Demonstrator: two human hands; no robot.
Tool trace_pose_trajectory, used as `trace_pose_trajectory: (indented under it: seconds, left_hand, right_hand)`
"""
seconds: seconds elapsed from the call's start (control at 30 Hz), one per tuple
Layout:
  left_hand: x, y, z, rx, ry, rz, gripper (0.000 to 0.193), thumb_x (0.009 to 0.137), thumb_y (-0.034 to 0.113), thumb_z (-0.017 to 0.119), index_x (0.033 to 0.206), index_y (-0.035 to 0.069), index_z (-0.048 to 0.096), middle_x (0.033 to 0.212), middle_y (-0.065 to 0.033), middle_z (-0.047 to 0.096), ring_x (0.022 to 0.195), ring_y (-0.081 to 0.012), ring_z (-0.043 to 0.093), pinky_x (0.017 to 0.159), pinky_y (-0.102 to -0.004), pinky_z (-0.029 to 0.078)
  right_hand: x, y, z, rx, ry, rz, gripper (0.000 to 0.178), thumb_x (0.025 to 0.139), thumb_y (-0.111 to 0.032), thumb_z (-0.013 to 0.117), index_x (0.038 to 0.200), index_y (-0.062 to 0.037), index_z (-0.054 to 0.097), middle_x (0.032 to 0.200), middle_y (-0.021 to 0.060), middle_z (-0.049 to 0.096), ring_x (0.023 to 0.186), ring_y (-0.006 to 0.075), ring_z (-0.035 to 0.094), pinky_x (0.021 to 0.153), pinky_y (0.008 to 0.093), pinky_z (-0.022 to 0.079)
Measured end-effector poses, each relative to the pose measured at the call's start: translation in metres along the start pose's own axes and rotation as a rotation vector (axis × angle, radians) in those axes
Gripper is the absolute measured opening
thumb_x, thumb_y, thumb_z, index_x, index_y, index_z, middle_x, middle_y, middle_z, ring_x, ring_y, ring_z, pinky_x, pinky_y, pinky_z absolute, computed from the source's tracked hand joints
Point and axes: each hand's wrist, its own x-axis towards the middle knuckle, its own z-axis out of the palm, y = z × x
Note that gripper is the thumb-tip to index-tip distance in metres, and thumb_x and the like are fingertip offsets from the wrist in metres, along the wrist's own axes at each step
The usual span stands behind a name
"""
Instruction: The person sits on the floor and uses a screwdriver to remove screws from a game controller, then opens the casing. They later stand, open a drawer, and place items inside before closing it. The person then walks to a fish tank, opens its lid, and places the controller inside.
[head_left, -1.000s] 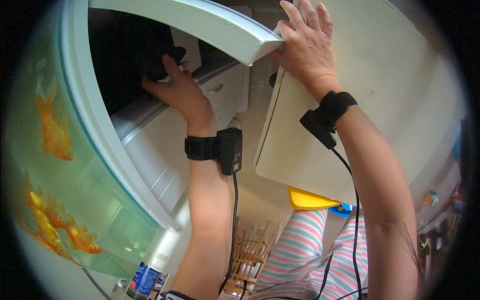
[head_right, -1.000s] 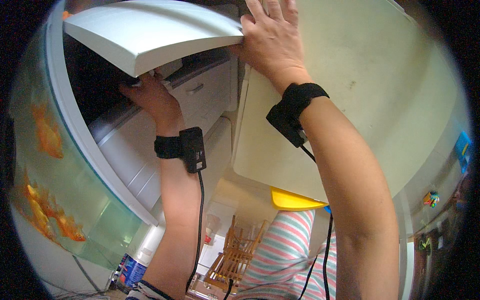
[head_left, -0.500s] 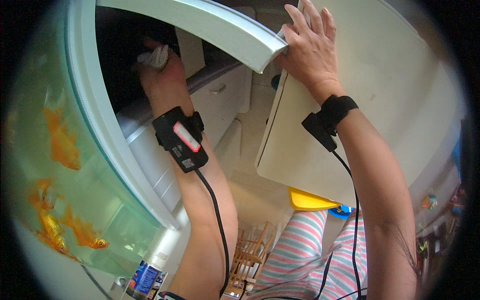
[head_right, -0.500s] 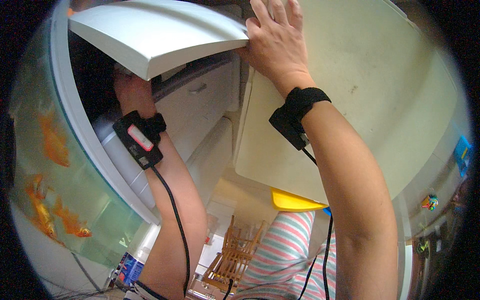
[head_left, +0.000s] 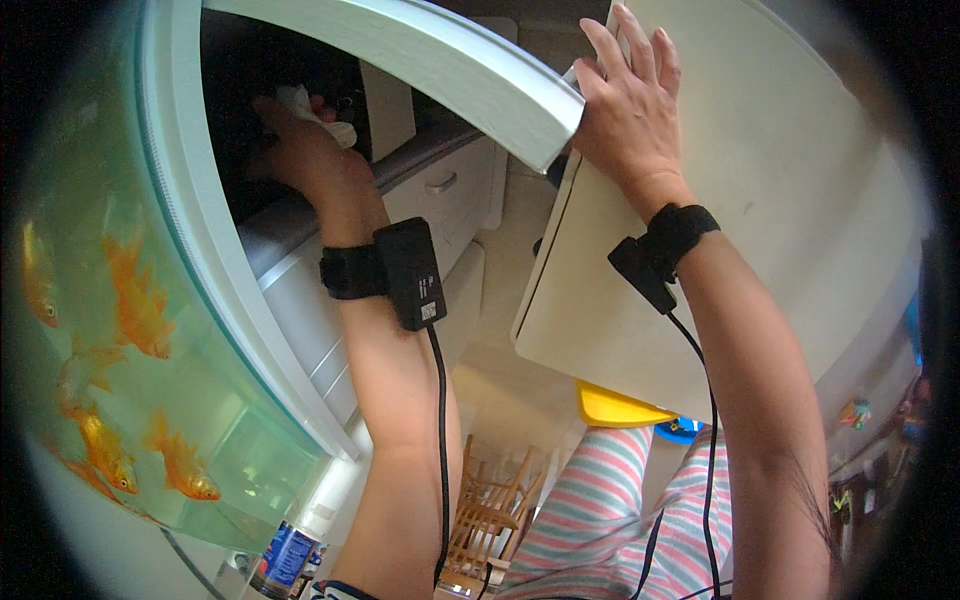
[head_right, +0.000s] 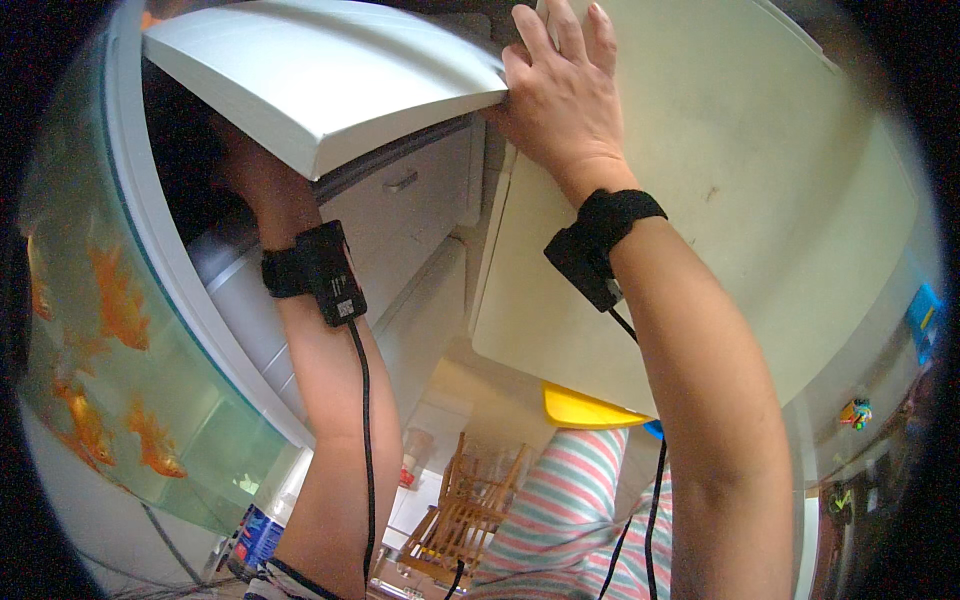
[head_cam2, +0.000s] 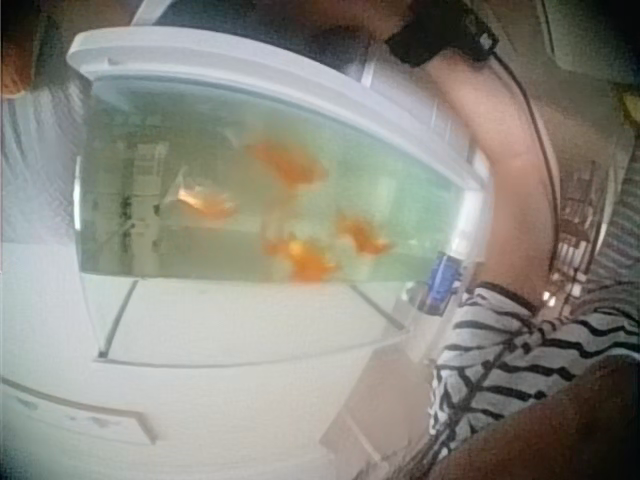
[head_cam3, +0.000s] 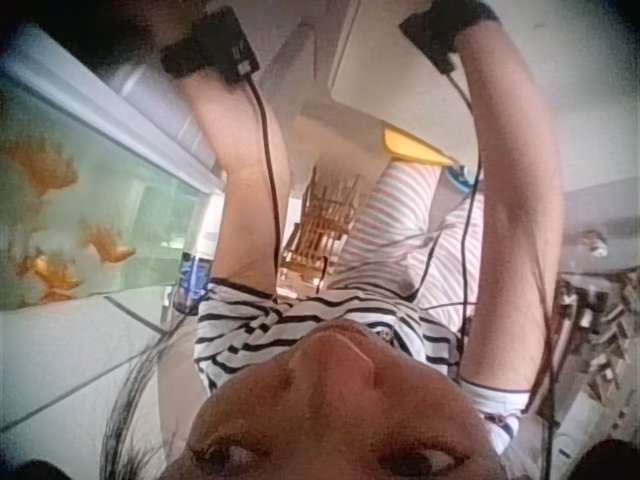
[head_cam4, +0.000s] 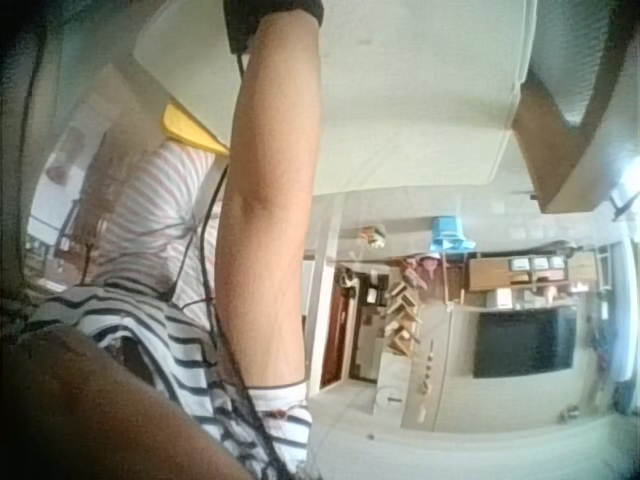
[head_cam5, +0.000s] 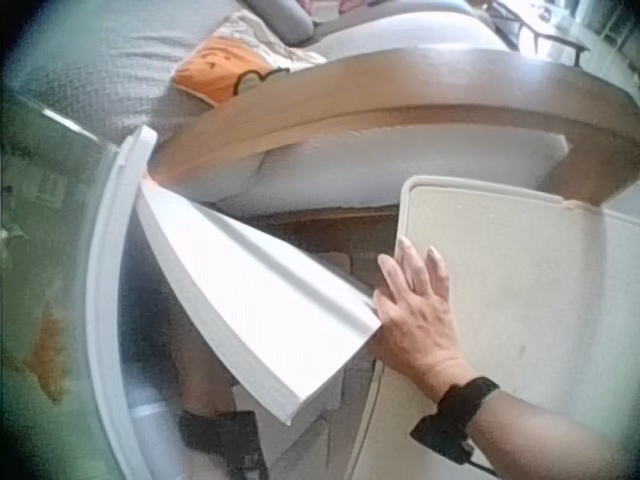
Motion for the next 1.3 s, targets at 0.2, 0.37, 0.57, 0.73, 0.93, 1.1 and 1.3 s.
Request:
trace_pose_trajectory:
  seconds: [0.2, 0.37, 0.57, 0.73, 0.93, 1.1, 1.3]
  left_hand:
    - [0.018, 0.019, -0.003, 0.343, -0.272, 0.585, 0.039, 0.098, 0.028, 0.053, 0.126, 0.004, 0.042, 0.110, -0.0169, 0.058, 0.103, -0.0247, 0.058, 0.084, -0.0357, 0.049]
    - [-0.007, 0.031, 0.019, -0.305, -0.001, -0.125, 0.033, 0.098, 0.022, 0.052, 0.124, 0.004, 0.047, 0.119, -0.0159, 0.054, 0.105, -0.0266, 0.056, 0.087, -0.0357, 0.049]
    - [-0.025, 0.054, 0.011, -0.322, 0.094, -0.290, 0.029, 0.097, 0.019, 0.051, 0.121, 0.004, 0.051, 0.114, -0.0142, 0.057, 0.098, -0.0227, 0.058, 0.082, -0.0327, 0.050]
    - [-0.071, 0.071, 0.031, -0.139, 0.005, -0.296, 0.024, 0.096, 0.018, 0.051, 0.113, 0.003, 0.059, 0.107, -0.0106, 0.062, 0.091, -0.0203, 0.060, 0.075, -0.0327, 0.051]
    - [-0.094, 0.098, 0.023, -0.179, -0.064, -0.341, 0.036, 0.093, 0.015, 0.055, 0.128, 0.004, 0.054, 0.108, -0.0073, 0.060, 0.085, -0.0164, 0.060, 0.068, -0.0279, 0.047]
    - [-0.166, 0.120, -0.008, -0.125, -0.127, -0.537, 0.025, 0.095, 0.015, 0.055, 0.117, 0.005, 0.059, 0.106, -0.0038, 0.065, 0.072, -0.0105, 0.058, 0.062, -0.0238, 0.047]
    - [-0.288, 0.147, -0.092, -0.042, -0.375, -0.782, 0.021, 0.097, 0.018, 0.053, 0.112, 0.006, 0.061, 0.103, -0.0043, 0.065, 0.074, -0.0093, 0.058, 0.064, -0.0241, 0.047]
  right_hand:
    - [-0.001, -0.002, 0.000, -0.023, 0.019, 0.003, 0.026, 0.074, -0.028, 0.066, 0.086, -0.0054, 0.071, 0.135, 0.0164, 0.047, 0.138, 0.0360, 0.028, 0.116, 0.0556, 0.010]
    - [-0.005, -0.003, 0.002, -0.212, -0.086, 0.028, 0.020, 0.075, -0.019, 0.072, 0.094, -0.0174, 0.067, 0.142, 0.0016, 0.044, 0.143, 0.0244, 0.024, 0.118, 0.0483, 0.010]
    - [-0.004, -0.001, 0.008, -0.122, 0.019, 0.020, 0.017, 0.078, -0.018, 0.069, 0.094, -0.0179, 0.067, 0.142, 0.0023, 0.044, 0.143, 0.0246, 0.024, 0.119, 0.0484, 0.009]
    - [-0.004, 0.000, 0.009, -0.129, 0.022, 0.013, 0.018, 0.077, -0.025, 0.070, 0.093, -0.0179, 0.067, 0.143, 0.0032, 0.043, 0.143, 0.0252, 0.024, 0.119, 0.0484, 0.009]
    - [-0.006, 0.005, 0.010, 0.028, 0.066, 0.018, 0.049, 0.076, -0.037, 0.073, 0.119, -0.0164, 0.060, 0.143, 0.0042, 0.042, 0.141, 0.0269, 0.027, 0.118, 0.0478, 0.011]
    - [-0.003, 0.002, 0.010, 0.046, 0.087, -0.037, 0.066, 0.078, -0.035, 0.071, 0.136, -0.0161, 0.046, 0.140, 0.0075, 0.045, 0.137, 0.0281, 0.034, 0.116, 0.0479, 0.017]
    - [-0.039, -0.076, 0.004, 0.347, -0.137, -0.121, 0.083, 0.069, -0.022, 0.076, 0.137, 0.0031, 0.035, 0.138, 0.0174, 0.042, 0.131, 0.0300, 0.038, 0.113, 0.0509, 0.023]
